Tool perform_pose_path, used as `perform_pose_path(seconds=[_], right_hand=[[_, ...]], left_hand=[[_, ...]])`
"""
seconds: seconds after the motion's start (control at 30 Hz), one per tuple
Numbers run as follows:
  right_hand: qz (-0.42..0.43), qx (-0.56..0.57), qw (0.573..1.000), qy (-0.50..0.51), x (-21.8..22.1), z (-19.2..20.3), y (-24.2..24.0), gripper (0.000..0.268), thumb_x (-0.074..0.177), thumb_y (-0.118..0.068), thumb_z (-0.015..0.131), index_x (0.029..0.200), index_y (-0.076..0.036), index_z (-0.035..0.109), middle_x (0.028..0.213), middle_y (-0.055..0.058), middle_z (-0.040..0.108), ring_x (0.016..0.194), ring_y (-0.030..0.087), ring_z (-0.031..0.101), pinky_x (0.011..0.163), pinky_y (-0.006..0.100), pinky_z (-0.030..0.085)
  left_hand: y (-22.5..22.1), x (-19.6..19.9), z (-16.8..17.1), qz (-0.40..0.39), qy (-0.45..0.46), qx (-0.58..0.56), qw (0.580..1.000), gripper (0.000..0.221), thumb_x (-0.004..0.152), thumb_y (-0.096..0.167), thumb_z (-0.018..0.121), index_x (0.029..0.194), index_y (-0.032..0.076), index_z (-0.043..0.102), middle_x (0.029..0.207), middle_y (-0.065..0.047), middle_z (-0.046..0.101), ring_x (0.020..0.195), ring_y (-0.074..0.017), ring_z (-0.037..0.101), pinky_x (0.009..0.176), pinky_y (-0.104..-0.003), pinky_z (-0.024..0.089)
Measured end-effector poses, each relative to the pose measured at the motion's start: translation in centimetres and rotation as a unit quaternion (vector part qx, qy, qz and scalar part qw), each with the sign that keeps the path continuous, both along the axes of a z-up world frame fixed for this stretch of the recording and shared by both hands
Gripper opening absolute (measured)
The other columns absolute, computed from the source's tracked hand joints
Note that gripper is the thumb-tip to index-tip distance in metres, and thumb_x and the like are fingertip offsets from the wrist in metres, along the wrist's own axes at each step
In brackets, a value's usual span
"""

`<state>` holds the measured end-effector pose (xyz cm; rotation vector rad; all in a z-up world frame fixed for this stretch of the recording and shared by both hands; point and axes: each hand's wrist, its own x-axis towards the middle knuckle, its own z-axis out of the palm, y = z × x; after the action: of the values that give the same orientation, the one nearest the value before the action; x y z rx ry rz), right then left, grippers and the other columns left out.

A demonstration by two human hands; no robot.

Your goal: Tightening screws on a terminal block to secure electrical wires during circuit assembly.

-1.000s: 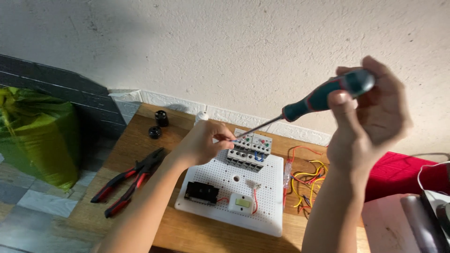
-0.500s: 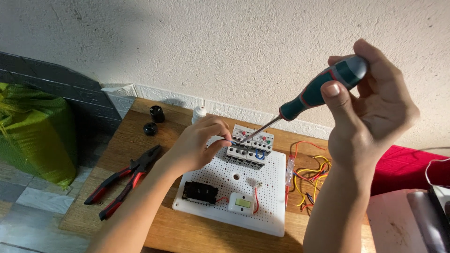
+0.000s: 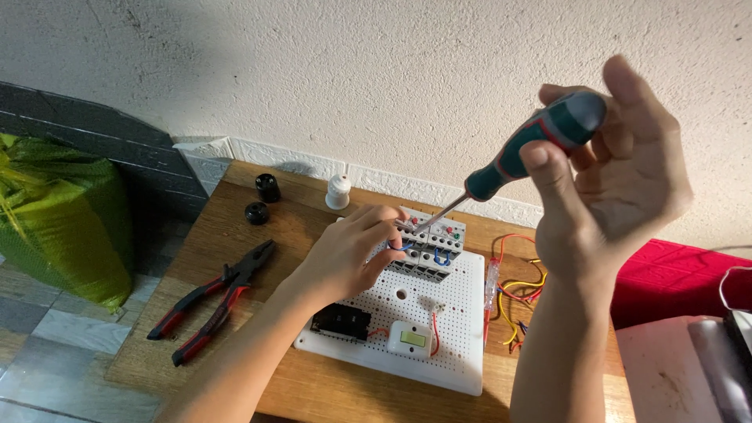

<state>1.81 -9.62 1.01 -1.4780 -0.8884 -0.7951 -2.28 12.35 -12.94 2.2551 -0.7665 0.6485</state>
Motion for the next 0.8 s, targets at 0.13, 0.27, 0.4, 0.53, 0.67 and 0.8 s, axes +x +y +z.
perform_pose_path(seconds=[0.13, 0.27, 0.4, 0.53, 0.67, 0.8], right_hand=[[0.030, -0.035, 0.998, -0.033, -0.8, 0.3, 0.8, 0.050, 0.103, -0.006, 0.071, 0.145, 0.004, 0.045, 0.124, 0.032, 0.065, 0.123, 0.039, 0.071, 0.098, 0.038, 0.063], [0.012, -0.039, 0.999, -0.018, -2.1, 1.0, 2.1, 0.047, 0.106, -0.020, 0.062, 0.140, 0.006, 0.044, 0.126, 0.036, 0.063, 0.113, 0.034, 0.065, 0.095, 0.035, 0.054], [-0.025, -0.040, 0.998, -0.039, -2.2, 1.6, 2.7, 0.039, 0.107, -0.020, 0.064, 0.134, 0.003, 0.051, 0.122, 0.020, 0.054, 0.098, 0.022, 0.053, 0.084, 0.029, 0.047], [-0.092, -0.047, 0.993, -0.053, -2.3, 2.0, 3.5, 0.048, 0.104, -0.039, 0.068, 0.126, 0.001, 0.057, 0.119, 0.014, 0.050, 0.091, 0.023, 0.062, 0.070, 0.029, 0.049], [-0.039, -0.030, 0.999, -0.008, -1.4, 1.6, 2.9, 0.041, 0.104, -0.021, 0.074, 0.131, 0.005, 0.059, 0.115, 0.012, 0.051, 0.094, 0.020, 0.055, 0.079, 0.028, 0.048], [0.021, -0.049, 0.999, 0.008, -1.1, 1.2, 1.3, 0.046, 0.103, -0.016, 0.072, 0.139, 0.006, 0.054, 0.108, 0.016, 0.060, 0.097, 0.021, 0.058, 0.084, 0.027, 0.050]], left_hand=[[-0.4, 0.0, -0.2, -0.003, 0.006, -0.019, 1.000, 0.029, 0.105, 0.040, 0.042, 0.096, 0.014, 0.053, 0.126, -0.010, 0.063, 0.117, -0.0307, 0.063, 0.077, -0.045, 0.056], [-0.9, -0.1, -0.1, -0.019, -0.044, -0.049, 0.998, 0.023, 0.103, 0.031, 0.055, 0.091, 0.011, 0.050, 0.122, -0.014, 0.063, 0.115, -0.0330, 0.064, 0.082, -0.045, 0.053], [-0.9, -0.2, 0.5, -0.020, -0.026, -0.039, 0.999, 0.022, 0.099, 0.026, 0.061, 0.085, 0.010, 0.052, 0.120, -0.015, 0.065, 0.120, -0.0324, 0.062, 0.089, -0.047, 0.051], [-0.9, -0.3, 0.3, -0.009, -0.014, -0.009, 1.000, 0.026, 0.098, 0.022, 0.061, 0.082, 0.004, 0.072, 0.126, -0.014, 0.067, 0.123, -0.0302, 0.059, 0.097, -0.045, 0.049], [-0.9, 0.1, -0.5, -0.014, -0.092, -0.040, 0.995, 0.016, 0.097, 0.017, 0.067, 0.083, 0.010, 0.063, 0.122, -0.015, 0.069, 0.119, -0.0337, 0.065, 0.091, -0.045, 0.054], [-1.2, 0.1, -0.6, -0.015, -0.100, -0.061, 0.993, 0.019, 0.098, 0.017, 0.062, 0.081, 0.010, 0.062, 0.120, -0.015, 0.070, 0.120, -0.0308, 0.065, 0.091, -0.045, 0.057]])
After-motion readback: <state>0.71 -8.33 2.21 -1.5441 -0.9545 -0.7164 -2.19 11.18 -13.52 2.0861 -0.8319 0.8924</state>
